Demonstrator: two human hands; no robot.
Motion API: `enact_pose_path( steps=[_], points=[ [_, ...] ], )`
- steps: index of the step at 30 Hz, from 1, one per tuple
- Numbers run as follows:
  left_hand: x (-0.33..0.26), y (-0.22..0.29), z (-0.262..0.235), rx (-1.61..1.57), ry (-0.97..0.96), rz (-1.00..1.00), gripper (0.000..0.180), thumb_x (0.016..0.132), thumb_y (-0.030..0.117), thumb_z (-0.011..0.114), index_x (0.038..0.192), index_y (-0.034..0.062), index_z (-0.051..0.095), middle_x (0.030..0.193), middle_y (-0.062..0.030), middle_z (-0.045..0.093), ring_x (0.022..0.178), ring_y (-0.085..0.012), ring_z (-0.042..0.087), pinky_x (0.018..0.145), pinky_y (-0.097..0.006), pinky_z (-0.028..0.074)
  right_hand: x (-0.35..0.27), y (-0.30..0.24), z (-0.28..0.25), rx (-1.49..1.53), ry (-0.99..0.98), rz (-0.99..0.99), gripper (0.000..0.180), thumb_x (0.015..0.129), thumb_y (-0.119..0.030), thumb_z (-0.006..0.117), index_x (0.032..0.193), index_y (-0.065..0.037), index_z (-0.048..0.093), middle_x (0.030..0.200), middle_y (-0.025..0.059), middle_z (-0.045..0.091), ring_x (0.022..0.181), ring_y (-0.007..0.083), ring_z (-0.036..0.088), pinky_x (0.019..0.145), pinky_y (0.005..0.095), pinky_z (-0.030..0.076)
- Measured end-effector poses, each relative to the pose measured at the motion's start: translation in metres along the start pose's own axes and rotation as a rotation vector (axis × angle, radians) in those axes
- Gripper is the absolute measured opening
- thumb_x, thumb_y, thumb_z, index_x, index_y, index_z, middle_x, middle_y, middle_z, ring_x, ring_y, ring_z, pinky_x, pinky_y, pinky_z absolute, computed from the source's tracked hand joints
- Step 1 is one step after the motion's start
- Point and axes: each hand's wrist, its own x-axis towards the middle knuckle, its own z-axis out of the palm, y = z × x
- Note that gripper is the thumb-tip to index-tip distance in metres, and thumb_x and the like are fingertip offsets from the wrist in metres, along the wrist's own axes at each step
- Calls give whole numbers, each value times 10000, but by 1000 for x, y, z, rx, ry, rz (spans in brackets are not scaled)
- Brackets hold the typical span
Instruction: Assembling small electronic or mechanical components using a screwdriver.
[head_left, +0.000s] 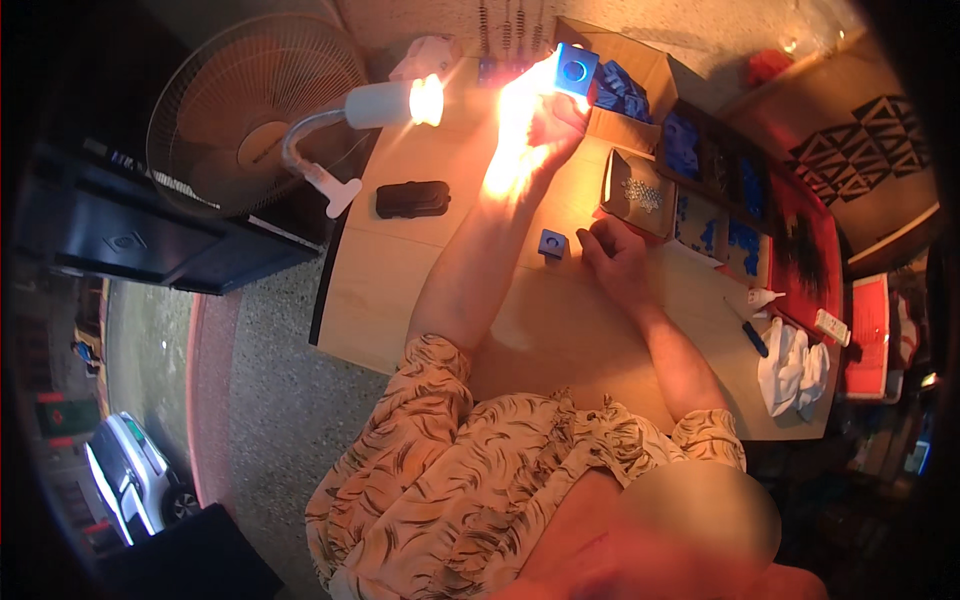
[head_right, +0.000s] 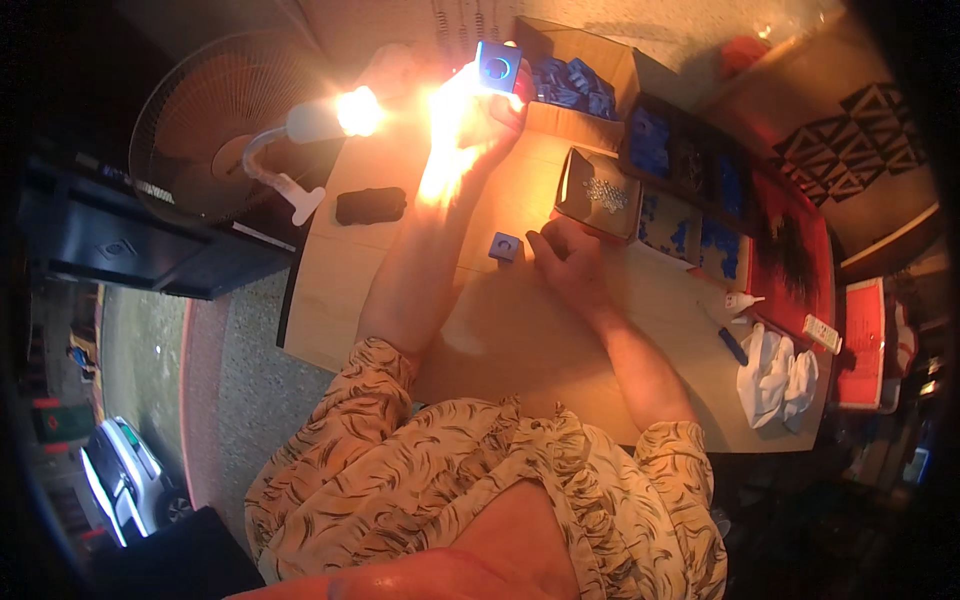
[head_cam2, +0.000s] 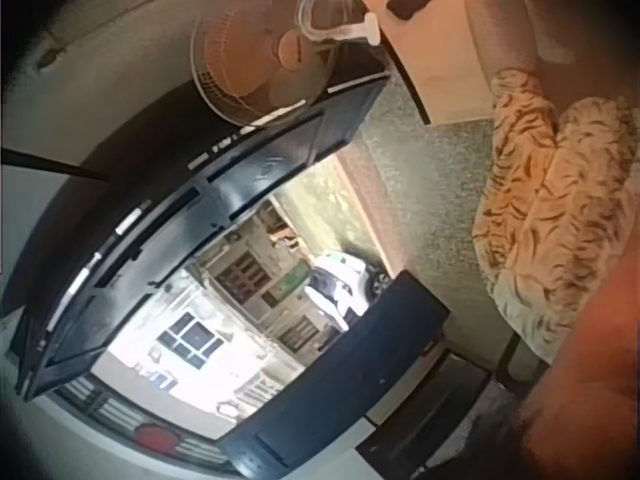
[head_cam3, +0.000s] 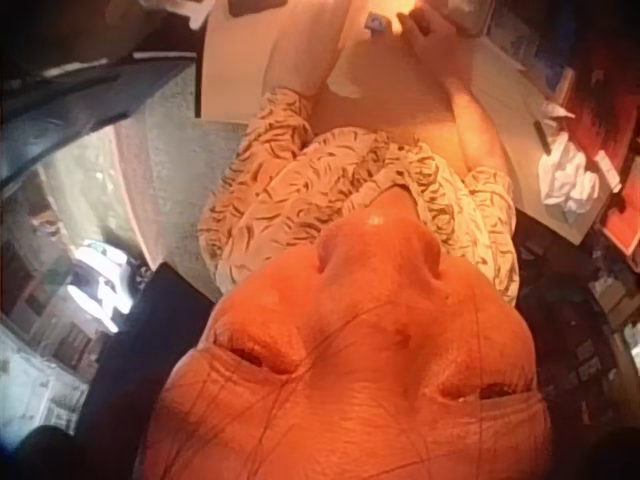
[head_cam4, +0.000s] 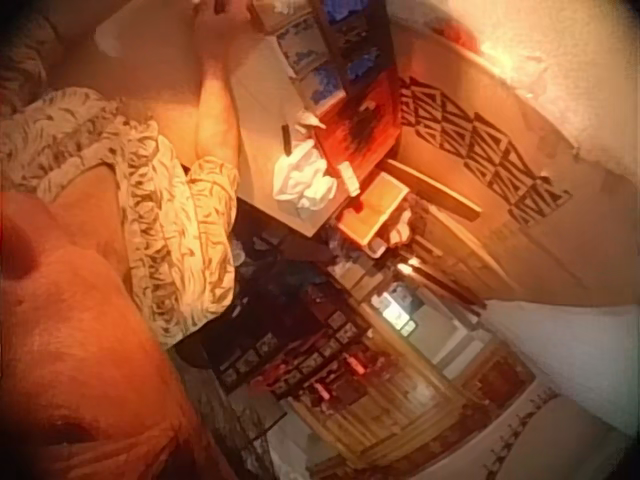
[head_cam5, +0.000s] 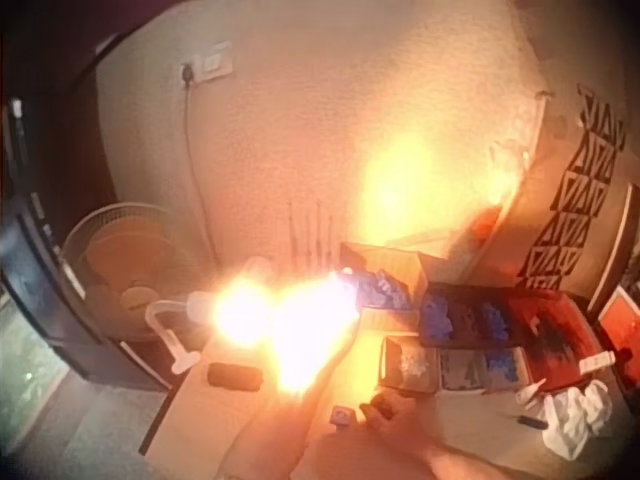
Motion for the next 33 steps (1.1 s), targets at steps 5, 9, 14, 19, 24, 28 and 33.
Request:
enact_pose_path(
  steps=[5,9,14,19,24,28,33],
  points=[
    [-13,15,20,-307,-140,7,259,930,89,568,1123,-84,568,973,-155,639,869,-258,642,758,-338,571,4,-34,10,159,-42,87,197,962,-120,666,822,-42,552,623,10,583,531,56,540,481,225,429],
    [-19,1,50,-589,-230,-246,343,943,89,554,1222,-105,509,996,-153,581,877,-244,614,791,-333,573,1,-15,3,150,-31,81,224,966,-130,660,808,-34,532,634,25,585,524,56,534,468,217,426],
    [7,-12,21,-519,-241,-232,377,940,81,558,1282,-68,501,971,-112,589,833,-198,604,715,-300,555,0,-8,8,71,-16,112,236,950,-120,677,771,-50,540,669,1,584,556,64,507,510,258,433],
    [45,-31,-35,-286,-242,-161,371,929,81,620,1277,-27,555,926,-95,620,830,-189,621,659,-270,548,6,9,9,-103,128,-254,185,893,-66,699,777,-30,559,612,5,518,570,67,469,523,270,404],
    [55,-33,-71,-682,-172,-318,319,895,9,633,1202,-71,592,1003,-152,618,906,-240,629,747,-302,571,1,1,3,-26,24,-89,190,926,-103,698,816,-27,562,636,-19,542,564,49,495,508,239,401],
    [58,-32,-76,-704,-138,-308,359,852,-50,594,1206,-106,570,1005,-176,598,900,-255,622,774,-316,583,0,-3,3,131,-15,79,166,974,-120,659,856,-42,572,660,-35,557,558,36,547,479,200,421],
    [60,-29,-77,-701,-117,-318,422,807,-102,575,1226,-106,525,992,-140,542,884,-235,595,792,-316,568,1,-8,3,156,-28,118,178,971,-126,669,851,-45,564,658,-30,564,541,36,537,468,200,426]
  ],
)
